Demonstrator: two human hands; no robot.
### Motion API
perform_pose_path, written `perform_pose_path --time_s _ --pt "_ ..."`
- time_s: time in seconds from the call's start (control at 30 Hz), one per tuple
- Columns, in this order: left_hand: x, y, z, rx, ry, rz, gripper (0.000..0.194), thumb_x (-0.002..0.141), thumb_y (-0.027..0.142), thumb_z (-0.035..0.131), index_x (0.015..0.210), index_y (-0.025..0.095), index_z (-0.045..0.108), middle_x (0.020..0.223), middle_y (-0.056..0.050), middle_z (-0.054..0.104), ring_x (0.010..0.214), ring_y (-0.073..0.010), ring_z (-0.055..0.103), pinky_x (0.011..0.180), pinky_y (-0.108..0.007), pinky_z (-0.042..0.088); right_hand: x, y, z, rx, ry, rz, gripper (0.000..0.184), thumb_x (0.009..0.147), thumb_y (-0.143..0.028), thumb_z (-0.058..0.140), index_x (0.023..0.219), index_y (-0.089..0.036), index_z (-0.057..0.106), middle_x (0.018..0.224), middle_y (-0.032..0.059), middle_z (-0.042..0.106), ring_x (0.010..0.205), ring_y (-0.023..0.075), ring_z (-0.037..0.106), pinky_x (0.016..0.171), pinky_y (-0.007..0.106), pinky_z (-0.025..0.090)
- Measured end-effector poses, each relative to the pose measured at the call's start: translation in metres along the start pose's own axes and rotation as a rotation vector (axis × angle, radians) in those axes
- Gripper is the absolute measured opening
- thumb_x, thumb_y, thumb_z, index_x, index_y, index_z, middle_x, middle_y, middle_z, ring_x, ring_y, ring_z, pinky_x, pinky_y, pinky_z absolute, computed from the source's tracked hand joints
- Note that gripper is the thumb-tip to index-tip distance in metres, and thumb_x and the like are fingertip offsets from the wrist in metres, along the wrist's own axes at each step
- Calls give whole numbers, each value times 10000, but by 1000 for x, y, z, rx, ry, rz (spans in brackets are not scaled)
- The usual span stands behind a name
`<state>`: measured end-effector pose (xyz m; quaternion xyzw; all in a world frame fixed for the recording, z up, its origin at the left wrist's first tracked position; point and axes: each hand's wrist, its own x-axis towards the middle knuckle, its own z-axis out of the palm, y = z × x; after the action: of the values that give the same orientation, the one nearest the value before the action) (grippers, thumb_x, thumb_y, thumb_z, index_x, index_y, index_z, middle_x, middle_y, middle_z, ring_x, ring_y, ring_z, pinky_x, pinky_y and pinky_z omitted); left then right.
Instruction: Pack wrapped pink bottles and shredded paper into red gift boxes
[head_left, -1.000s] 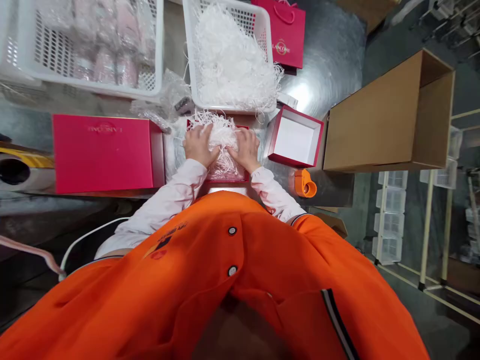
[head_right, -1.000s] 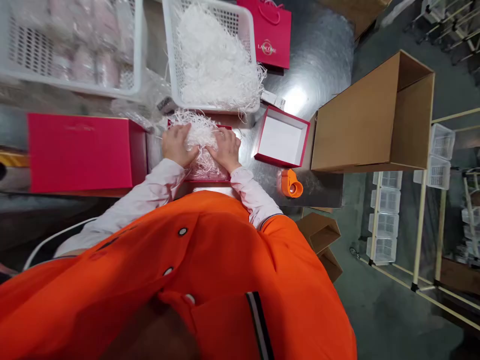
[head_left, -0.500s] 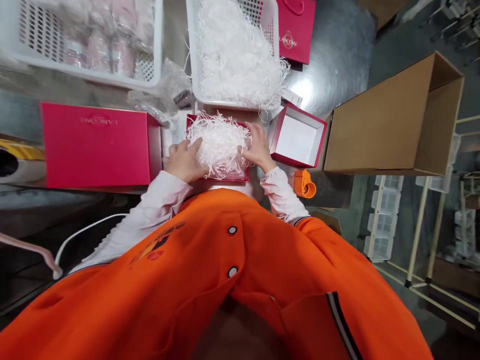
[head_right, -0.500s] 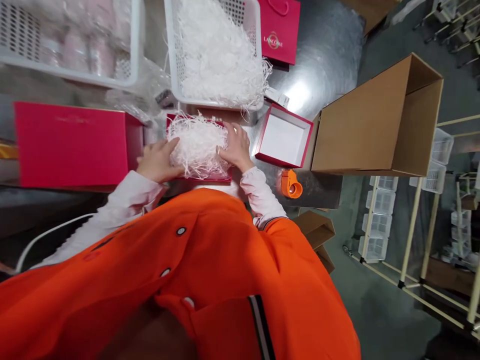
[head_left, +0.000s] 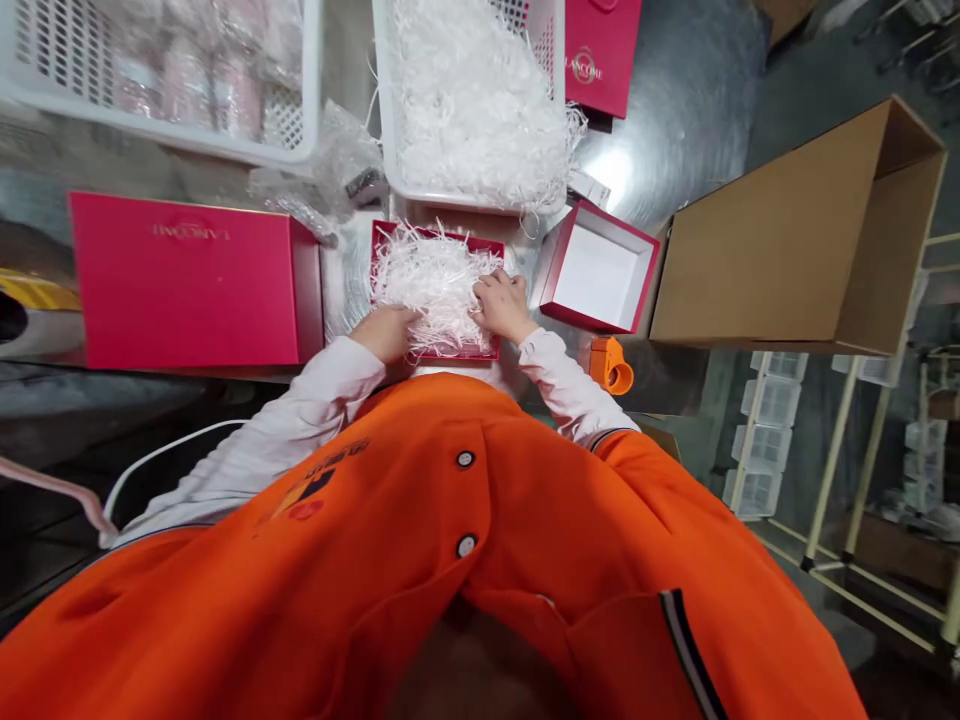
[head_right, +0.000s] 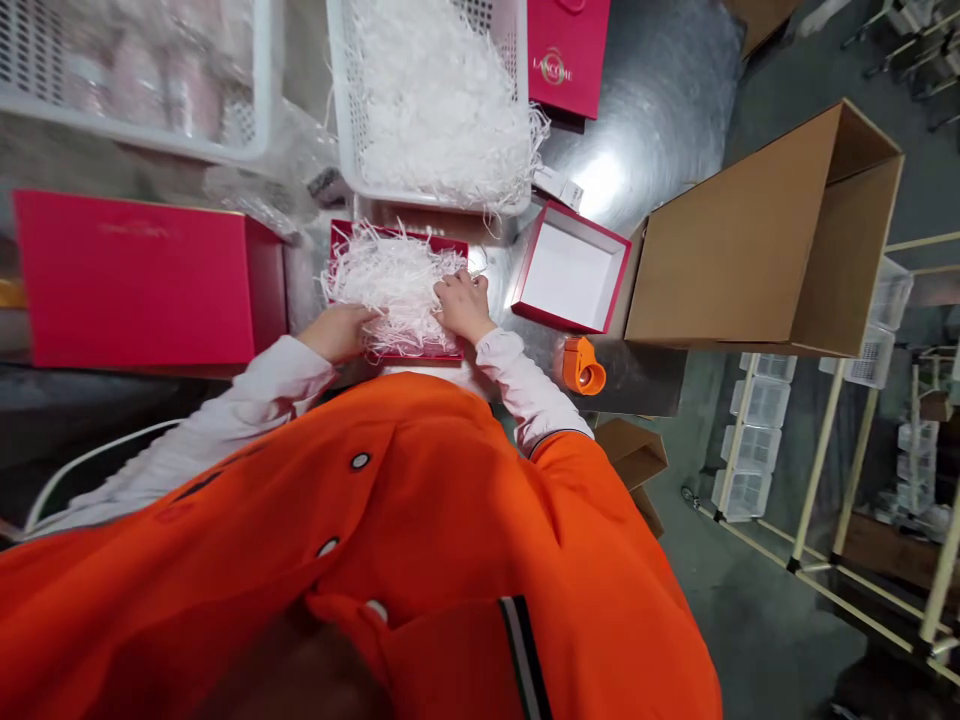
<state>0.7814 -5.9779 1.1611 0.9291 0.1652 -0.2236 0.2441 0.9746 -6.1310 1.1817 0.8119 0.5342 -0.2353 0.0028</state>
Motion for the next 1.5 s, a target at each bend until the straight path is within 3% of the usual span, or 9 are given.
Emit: perform_pose_path --time_s 0.2,0.3,0.43,0.6,0.8,1.0,1.27,1.4,1.5 --pt "1 11 -18 -71 546 -117 429 1020 456 603 1300 202 806 1356 -177 683 1280 -377 547 1105 -556 403 -7 -5 -3 37 112 20 636 955 -315 731 1552 -178 559 1730 222 360 1569 442 294 1196 651 332" --pt "39 11 -18 -135 491 -123 523 926 484 761 1368 206 753 1412 -171 648 1359 -405 466 1149 -607 334 -9 -7 3 39 167 -7 668 973 -326 712 1604 -212 525 1775 180 306 1631 425 205 1255 663 256" --pt "79 2 -10 -233 521 -261 286 905 227 676 1160 183 799 1288 -165 670 1354 -401 463 1158 -606 321 -11 -5 18 34 41 -37 571 1007 -161 581 1568 -265 587 1717 118 456 1574 349 353 1278 639 239" --pt "52 4 -14 -198 558 -185 466 919 325 679 1353 160 732 1504 -136 578 1470 -334 417 1262 -531 286 -25 -3 16 59 94 -6 583 992 -243 632 1573 -283 600 1715 151 432 1574 377 338 1260 625 271" --pt "41 8 -19 -169 468 -56 940 970 632 586 1732 127 368 1830 -134 178 1703 -385 17 1370 -589 -77 -22 1 12 88 292 83 680 1042 -523 569 1657 -244 493 1772 175 308 1676 411 172 1314 669 206" --pt "69 22 11 -432 435 -292 994 1065 673 362 1730 -55 245 1814 -236 149 1704 -371 32 1393 -498 66 10 2 42 168 217 88 631 1104 -425 411 1681 -169 435 1759 220 338 1687 332 213 1342 649 212" --pt "20 34 -10 -409 628 -86 633 1060 389 322 1623 163 506 1757 -90 389 1698 -232 202 1398 -512 165 -8 6 24 183 405 112 665 1094 -505 472 1653 -145 463 1755 234 318 1684 364 190 1345 667 182" --pt "-4 -4 -21 -611 906 -315 615 1140 415 149 1567 138 493 1577 -147 558 1445 -228 541 1217 -469 466 -19 20 18 303 507 176 661 1121 -529 351 1643 -140 464 1694 235 400 1632 337 322 1325 633 287" --pt "10 -50 -16 -809 750 -573 778 1151 537 -2 1630 61 384 1570 -188 549 1304 -201 593 1094 -409 541 -24 30 18 376 574 293 716 1142 -546 207 1634 -93 464 1634 278 453 1569 330 420 1306 586 345"
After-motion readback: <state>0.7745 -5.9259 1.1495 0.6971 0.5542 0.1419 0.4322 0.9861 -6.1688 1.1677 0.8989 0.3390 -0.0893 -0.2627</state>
